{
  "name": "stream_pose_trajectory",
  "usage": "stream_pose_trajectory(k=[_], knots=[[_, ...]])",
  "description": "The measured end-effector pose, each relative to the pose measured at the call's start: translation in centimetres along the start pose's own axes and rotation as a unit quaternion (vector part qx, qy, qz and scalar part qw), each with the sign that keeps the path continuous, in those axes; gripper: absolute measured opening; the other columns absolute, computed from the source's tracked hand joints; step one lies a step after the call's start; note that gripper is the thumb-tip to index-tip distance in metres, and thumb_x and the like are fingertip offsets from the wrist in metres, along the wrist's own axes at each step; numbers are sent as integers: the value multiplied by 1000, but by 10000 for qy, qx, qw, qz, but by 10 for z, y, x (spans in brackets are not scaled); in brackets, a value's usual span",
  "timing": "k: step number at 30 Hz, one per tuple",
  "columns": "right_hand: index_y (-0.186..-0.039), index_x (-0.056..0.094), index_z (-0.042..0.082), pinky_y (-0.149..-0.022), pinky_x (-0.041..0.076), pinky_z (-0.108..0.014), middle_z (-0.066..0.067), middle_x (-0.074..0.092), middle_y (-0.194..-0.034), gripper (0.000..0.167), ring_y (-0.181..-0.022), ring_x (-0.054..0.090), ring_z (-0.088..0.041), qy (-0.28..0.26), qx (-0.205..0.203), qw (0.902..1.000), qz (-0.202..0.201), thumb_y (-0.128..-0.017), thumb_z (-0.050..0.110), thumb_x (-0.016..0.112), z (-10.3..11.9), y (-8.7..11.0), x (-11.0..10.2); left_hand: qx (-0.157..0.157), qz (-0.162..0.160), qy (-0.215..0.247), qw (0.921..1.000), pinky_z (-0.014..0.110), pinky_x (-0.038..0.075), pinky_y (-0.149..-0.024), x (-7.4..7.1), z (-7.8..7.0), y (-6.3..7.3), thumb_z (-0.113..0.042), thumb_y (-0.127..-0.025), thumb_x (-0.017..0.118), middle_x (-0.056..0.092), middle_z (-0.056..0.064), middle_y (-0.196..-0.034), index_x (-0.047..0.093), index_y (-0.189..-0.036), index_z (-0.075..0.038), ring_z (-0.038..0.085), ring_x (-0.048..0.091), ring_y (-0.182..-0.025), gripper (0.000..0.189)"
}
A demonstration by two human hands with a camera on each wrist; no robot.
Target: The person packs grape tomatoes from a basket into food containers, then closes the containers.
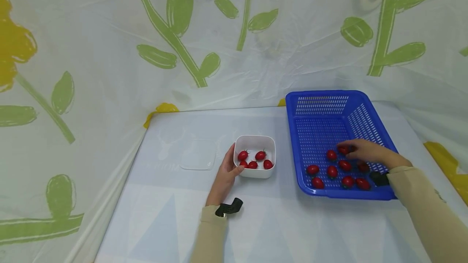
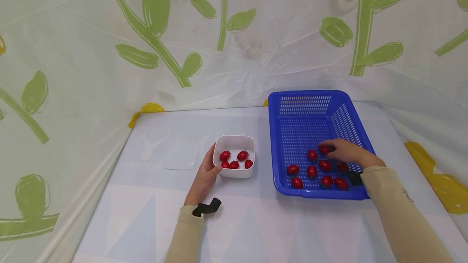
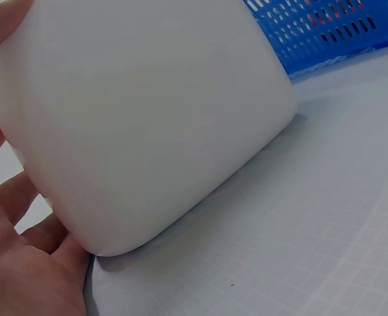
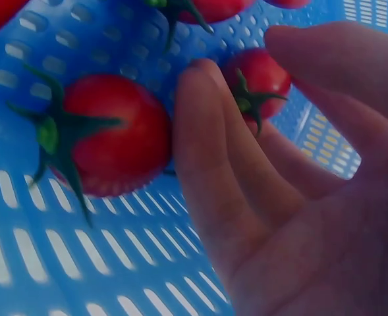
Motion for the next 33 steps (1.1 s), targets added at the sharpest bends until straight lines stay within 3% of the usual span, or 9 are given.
stream_pose_trajectory(k=[8,13,20,25,33], knots=[[-119,51,-5,-77,47,-50,-27,52,-111,39,-97,51,-40,248,-23,9997,-59,-82,8,58,-2,-4,0,-8,19,41,10000,29,27,-102,0,1,1,-7,-86,56,21,-16,-143,26,-138,-36,7,14,-132,67],[-120,51,-2,-74,49,-48,-25,54,-109,39,-93,55,-35,192,89,9996,-166,-84,13,57,-3,-3,-2,13,25,-4,10000,30,27,-102,1,1,1,-8,-86,56,22,-16,-143,25,-139,-36,7,15,-132,67],[-122,48,-3,-69,51,-42,-26,54,-109,44,-86,58,-29,-93,109,9991,-409,-84,17,57,-2,3,-5,211,232,447,9985,32,20,-105,2,1,-2,2,-85,52,19,-9,-145,24,-141,-28,11,12,-133,69],[-121,48,-2,-69,51,-43,-25,52,-111,42,-82,58,-23,8,-44,9972,-746,-84,15,57,3,11,-12,270,249,398,9985,33,21,-105,2,-1,-1,1,-85,53,19,-8,-145,24,-141,-26,13,12,-134,69],[-123,47,1,-72,50,-46,-24,49,-117,42,-90,57,-31,69,-208,9943,-1041,-86,20,57,18,21,-24,318,228,370,9985,35,21,-105,0,-1,-1,-1,-85,55,18,-6,-146,23,-142,-24,14,11,-134,69]])
Point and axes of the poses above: each hand's wrist, its own y-axis away from the middle knuckle, its own x-axis out of the palm, z = x × y, the point moved 4 cm from there along -y, towards the middle knuckle
